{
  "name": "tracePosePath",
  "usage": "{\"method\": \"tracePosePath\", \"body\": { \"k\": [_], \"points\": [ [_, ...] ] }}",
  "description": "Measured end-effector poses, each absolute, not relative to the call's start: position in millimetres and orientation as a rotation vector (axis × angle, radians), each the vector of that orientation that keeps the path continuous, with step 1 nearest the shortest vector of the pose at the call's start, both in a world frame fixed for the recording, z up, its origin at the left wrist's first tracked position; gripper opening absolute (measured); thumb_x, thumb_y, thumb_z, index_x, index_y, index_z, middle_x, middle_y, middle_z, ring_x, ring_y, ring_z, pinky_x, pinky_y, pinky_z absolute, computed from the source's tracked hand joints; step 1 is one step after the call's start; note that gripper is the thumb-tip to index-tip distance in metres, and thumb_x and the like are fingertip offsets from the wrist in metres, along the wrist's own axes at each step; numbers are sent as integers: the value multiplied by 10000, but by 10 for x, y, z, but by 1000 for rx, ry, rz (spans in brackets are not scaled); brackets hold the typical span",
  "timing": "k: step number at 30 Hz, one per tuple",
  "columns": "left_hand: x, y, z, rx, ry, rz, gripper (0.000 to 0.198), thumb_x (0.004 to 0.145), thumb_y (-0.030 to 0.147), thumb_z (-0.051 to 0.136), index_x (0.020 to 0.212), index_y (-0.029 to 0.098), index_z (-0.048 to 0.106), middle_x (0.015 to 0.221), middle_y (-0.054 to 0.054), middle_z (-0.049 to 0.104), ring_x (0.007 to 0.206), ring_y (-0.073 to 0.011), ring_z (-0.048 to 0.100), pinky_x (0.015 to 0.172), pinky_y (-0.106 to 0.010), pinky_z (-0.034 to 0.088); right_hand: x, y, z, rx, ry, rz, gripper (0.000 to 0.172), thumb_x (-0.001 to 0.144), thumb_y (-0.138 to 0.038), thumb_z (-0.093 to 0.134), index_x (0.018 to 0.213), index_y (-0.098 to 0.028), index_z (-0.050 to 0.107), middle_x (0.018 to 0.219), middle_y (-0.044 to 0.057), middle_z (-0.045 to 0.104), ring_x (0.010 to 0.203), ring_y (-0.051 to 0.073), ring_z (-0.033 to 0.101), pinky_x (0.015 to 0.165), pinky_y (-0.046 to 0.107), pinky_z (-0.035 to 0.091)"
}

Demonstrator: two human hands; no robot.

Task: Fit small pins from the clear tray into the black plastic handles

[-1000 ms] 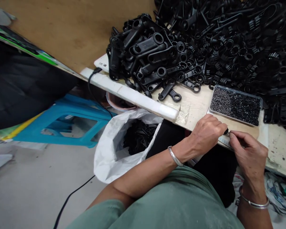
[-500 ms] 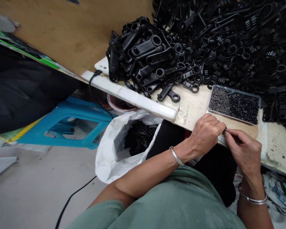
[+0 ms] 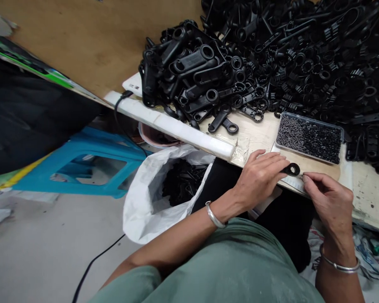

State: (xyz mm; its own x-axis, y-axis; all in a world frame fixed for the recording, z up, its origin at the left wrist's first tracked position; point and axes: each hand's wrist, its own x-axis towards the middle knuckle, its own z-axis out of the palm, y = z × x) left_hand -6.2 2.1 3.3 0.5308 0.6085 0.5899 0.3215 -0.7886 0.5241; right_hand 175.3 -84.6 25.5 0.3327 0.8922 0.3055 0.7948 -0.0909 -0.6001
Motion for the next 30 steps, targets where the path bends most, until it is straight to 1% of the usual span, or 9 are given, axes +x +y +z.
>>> {"method": "tracePosePath", "body": {
  "k": [2,4,6,13,19,21,26,30],
  "points": [
    [-116,12,8,2369,764,1119,176,963,219,614,1121,146,643,1119,-100,754,1091,-200,699,969,-371,521,1753,-865,271,-1927,-1469,167,194,875,-371,649,833,-215,758,794,30,764,645,176,683,664,300,549],
    [-131,5,-15,2322,758,1097,150,947,174,626,1093,147,647,1065,-84,765,1021,-186,720,910,-339,555,1742,-867,281,-1927,-1494,140,193,883,-366,647,839,-213,756,804,32,765,663,178,690,663,295,546],
    [-120,-4,-34,2292,745,1112,128,943,140,621,1067,145,650,1028,-68,769,977,-172,729,890,-318,567,1725,-860,287,-1905,-1546,87,183,890,-348,644,834,-211,751,802,33,764,674,176,696,660,286,543],
    [-79,-38,-102,2253,721,1239,114,949,131,613,1054,130,658,1018,-63,769,974,-148,720,896,-286,574,1631,-805,328,-1838,-1765,-38,160,929,-282,600,869,-212,730,814,33,762,683,166,701,655,282,546],
    [-90,-52,-161,2294,741,1148,172,975,161,572,1118,148,666,1069,-75,760,1024,-157,702,937,-323,566,1580,-764,341,-1815,-1924,-161,136,955,-238,563,919,-217,693,866,40,761,782,178,723,754,306,551],
    [-88,-54,-173,2291,732,1149,184,981,164,558,1129,143,664,1074,-81,758,1036,-161,697,945,-331,561,1575,-766,336,-1797,-1970,-197,130,956,-212,556,940,-207,685,878,48,758,790,175,719,762,304,545],
    [-72,-55,-184,2260,708,1213,195,1008,173,507,1122,131,660,1064,-81,759,1027,-157,699,946,-323,553,1552,-765,347,-1747,-2089,-259,136,959,-177,536,982,-163,669,890,78,746,788,177,698,760,302,525],
    [-62,-58,-186,2261,717,1159,201,1010,176,500,1125,141,661,1071,-75,759,1033,-158,697,961,-338,550,1484,-745,365,-1843,-2137,-300,169,972,-201,516,957,-149,676,860,88,733,746,189,683,685,308,484]
  ]
}}
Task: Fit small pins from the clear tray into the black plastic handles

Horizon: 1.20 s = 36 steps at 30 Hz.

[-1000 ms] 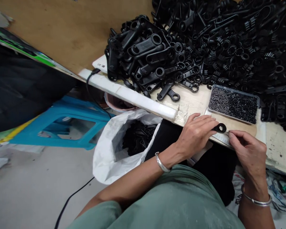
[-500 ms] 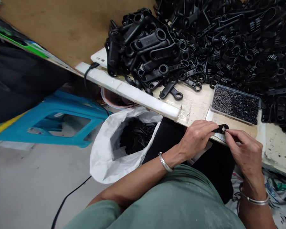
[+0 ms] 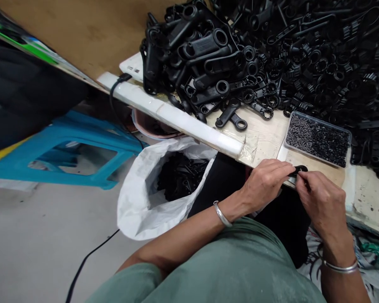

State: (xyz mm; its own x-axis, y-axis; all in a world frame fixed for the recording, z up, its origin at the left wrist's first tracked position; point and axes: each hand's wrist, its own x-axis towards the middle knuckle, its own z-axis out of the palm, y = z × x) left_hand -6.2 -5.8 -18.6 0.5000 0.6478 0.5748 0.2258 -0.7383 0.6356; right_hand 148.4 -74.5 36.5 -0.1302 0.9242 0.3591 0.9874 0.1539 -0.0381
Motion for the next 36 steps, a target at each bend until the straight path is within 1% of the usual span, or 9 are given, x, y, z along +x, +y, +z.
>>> {"method": "tracePosePath", "body": {
  "k": [3,6,9,11,13,15,19,27,36],
  "points": [
    [-62,-57,-189,2256,726,1134,209,1011,182,500,1135,146,664,1075,-76,759,1043,-163,696,969,-345,549,1418,-745,348,-1948,-2058,-313,205,975,-226,506,919,-157,691,827,84,733,708,184,674,639,295,456],
    [-66,-51,-189,2243,725,1142,215,1012,179,497,1145,145,662,1079,-79,758,1053,-166,694,971,-347,549,1392,-766,315,-2018,-1891,-213,244,968,-292,523,921,-163,724,844,97,756,706,194,688,648,298,472],
    [-66,-42,-181,2231,693,1197,209,1015,181,491,1127,126,659,1068,-85,759,1035,-166,696,951,-333,553,1429,-779,312,-2058,-1640,60,286,922,-399,578,930,-178,759,839,90,771,671,196,687,652,310,507],
    [-62,-39,-178,2222,676,1239,199,1013,167,489,1103,115,658,1046,-83,760,1012,-162,700,937,-316,553,1467,-766,335,-2039,-1434,328,312,868,-451,627,918,-178,770,746,64,750,587,175,649,571,292,504],
    [-58,-39,-180,2219,674,1253,192,1010,151,484,1090,117,655,1030,-74,760,1003,-158,702,935,-305,550,1493,-740,370,-1987,-1252,563,335,812,-477,677,887,-164,768,631,31,693,497,144,587,474,261,468],
    [-56,-43,-187,2226,678,1245,193,1010,146,479,1093,126,653,1032,-68,760,1008,-154,701,944,-304,546,1498,-712,403,-1950,-1140,682,352,767,-487,714,855,-150,760,574,12,646,453,123,547,431,241,451],
    [-58,-49,-195,2228,688,1216,202,1014,153,472,1112,132,648,1052,-69,758,1034,-153,696,965,-311,539,1472,-697,426,-1980,-1070,710,386,739,-503,737,874,-142,756,607,25,663,468,125,570,451,242,490],
    [-58,-46,-186,2232,673,1254,176,991,115,503,1089,120,648,1028,-63,755,1002,-155,696,940,-294,542,1449,-751,360,-2158,-1184,549,408,833,-519,619,990,-168,752,737,56,734,576,169,674,611,295,561],
    [-43,-40,-192,2207,642,1331,166,998,118,491,1073,120,639,1017,-64,758,993,-152,706,922,-287,552,1390,-717,366,-2263,-1194,462,433,819,-544,574,983,-183,748,725,55,748,590,211,707,676,346,565]
  ]
}}
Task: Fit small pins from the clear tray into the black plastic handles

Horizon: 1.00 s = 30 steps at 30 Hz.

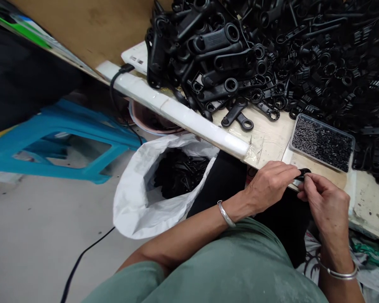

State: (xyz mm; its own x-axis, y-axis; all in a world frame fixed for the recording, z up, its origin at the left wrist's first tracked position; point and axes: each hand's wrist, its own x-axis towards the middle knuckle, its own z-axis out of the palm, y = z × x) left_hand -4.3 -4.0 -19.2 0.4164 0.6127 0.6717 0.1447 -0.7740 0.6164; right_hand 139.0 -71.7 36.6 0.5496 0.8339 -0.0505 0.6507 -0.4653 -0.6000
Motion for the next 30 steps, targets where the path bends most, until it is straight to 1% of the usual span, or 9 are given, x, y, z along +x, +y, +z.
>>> {"method": "tracePosePath", "body": {
  "k": [5,10,13,16,18,21,24,26,30],
  "points": [
    [-48,-38,-197,2205,637,1328,175,997,107,480,1073,129,636,1018,-58,759,995,-144,708,934,-285,555,1384,-720,390,-2302,-1281,439,421,866,-528,526,974,-186,747,704,49,743,576,206,709,662,328,545],
    [-51,-29,-174,2188,622,1369,165,989,84,484,1037,118,639,995,-57,762,949,-141,716,904,-273,573,1401,-693,472,-2273,-1599,330,354,924,-436,486,928,-172,722,619,40,707,542,192,696,572,274,482],
    [-47,-40,-163,2171,624,1413,155,977,70,501,1034,104,641,995,-65,765,940,-144,721,890,-269,581,1349,-664,504,-2255,-1889,101,334,968,-343,422,896,-149,685,614,66,693,528,204,674,532,280,424],
    [-37,-56,-164,2155,663,1446,152,975,73,506,1030,106,644,993,-72,767,917,-150,724,863,-276,590,1247,-637,503,-2337,-2087,-184,331,977,-242,365,799,-147,627,557,86,638,470,221,616,470,291,315],
    [-31,-61,-164,2152,686,1453,161,984,82,492,1029,118,643,1000,-74,769,920,-151,726,865,-283,592,1203,-623,491,-2399,-2111,-239,326,974,-216,360,765,-157,602,540,88,615,442,220,588,452,291,265],
    [-28,-57,-157,2160,686,1442,151,982,84,498,1031,117,637,995,-79,767,929,-158,727,876,-291,594,1244,-621,462,-2374,-1925,0,295,967,-285,426,786,-162,624,565,73,632,461,204,608,459,280,330],
    [-35,-59,-149,2150,681,1441,138,957,60,530,1035,105,635,991,-83,766,921,-168,730,862,-296,599,1372,-651,441,-2218,-1455,505,290,920,-425,550,870,-170,678,610,38,671,472,164,633,485,260,463],
    [-41,-72,-150,2128,671,1463,147,941,41,546,1035,109,636,979,-74,768,916,-167,733,857,-291,602,1442,-686,438,-2075,-1133,750,332,854,-490,651,939,-173,703,646,24,694,473,144,637,487,253,518],
    [-40,-115,-158,2037,696,1521,105,941,84,602,1031,118,644,968,-70,772,916,-160,741,860,-275,613,1450,-776,430,-1906,-832,823,431,754,-484,789,1041,-173,709,722,32,736,544,141,680,554,269,602]
  ]
}}
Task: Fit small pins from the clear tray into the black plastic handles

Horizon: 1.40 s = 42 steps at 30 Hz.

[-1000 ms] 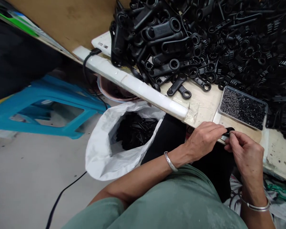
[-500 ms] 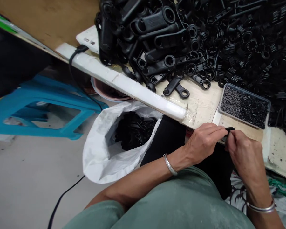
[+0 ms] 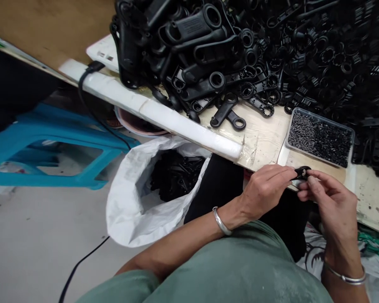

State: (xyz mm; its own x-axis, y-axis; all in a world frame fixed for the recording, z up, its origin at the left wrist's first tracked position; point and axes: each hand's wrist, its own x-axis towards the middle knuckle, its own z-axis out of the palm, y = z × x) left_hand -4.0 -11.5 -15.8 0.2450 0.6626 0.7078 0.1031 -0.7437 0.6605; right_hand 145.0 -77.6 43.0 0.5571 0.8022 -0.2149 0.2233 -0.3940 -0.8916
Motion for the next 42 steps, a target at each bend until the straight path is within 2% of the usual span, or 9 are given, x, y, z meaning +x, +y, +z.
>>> {"method": "tracePosePath", "body": {
  "k": [4,7,15,24,28,34,42],
  "points": [
    [-25,-163,-131,1962,716,1542,90,945,114,618,1031,126,644,994,-77,773,927,-154,745,872,-273,623,1366,-832,377,-1761,-739,872,514,733,-423,833,1151,-195,640,826,44,764,708,182,745,687,323,646],
    [-20,-201,-92,1952,699,1554,79,944,122,626,1021,126,646,989,-79,773,923,-154,746,871,-277,627,1303,-826,351,-1633,-662,896,571,723,-370,846,1195,-226,559,850,22,761,742,177,750,729,330,646],
    [-35,-291,-50,1970,662,1593,116,920,81,642,1032,105,663,1018,-103,774,971,-170,746,900,-303,628,1172,-769,435,-1519,-520,885,618,620,-267,870,1141,-227,540,853,-1,738,719,143,705,650,285,625],
    [-99,-347,1,2014,571,1615,153,921,25,596,1036,112,644,1033,-104,771,997,-164,745,913,-298,633,1111,-759,442,-1469,-389,838,472,563,-176,842,968,-200,602,771,-43,685,610,84,624,598,209,567],
    [-96,-349,11,1946,592,1628,107,924,63,623,1012,113,657,991,-93,776,972,-153,748,901,-280,635,1119,-788,448,-1458,-381,893,475,562,-178,849,977,-196,617,782,-37,680,632,91,627,610,217,573],
    [-94,-347,17,1929,631,1616,93,918,76,642,1003,105,666,984,-94,778,937,-153,752,886,-278,639,1135,-843,451,-1424,-422,968,479,632,-197,818,1069,-215,622,818,-42,676,693,105,649,717,294,613],
    [-88,-382,7,1991,590,1600,122,929,62,607,1027,108,664,1010,-99,776,986,-162,748,911,-293,636,1132,-827,421,-1455,-419,886,455,591,-187,834,1002,-198,639,805,-29,672,670,96,633,609,217,574]
  ]
}}
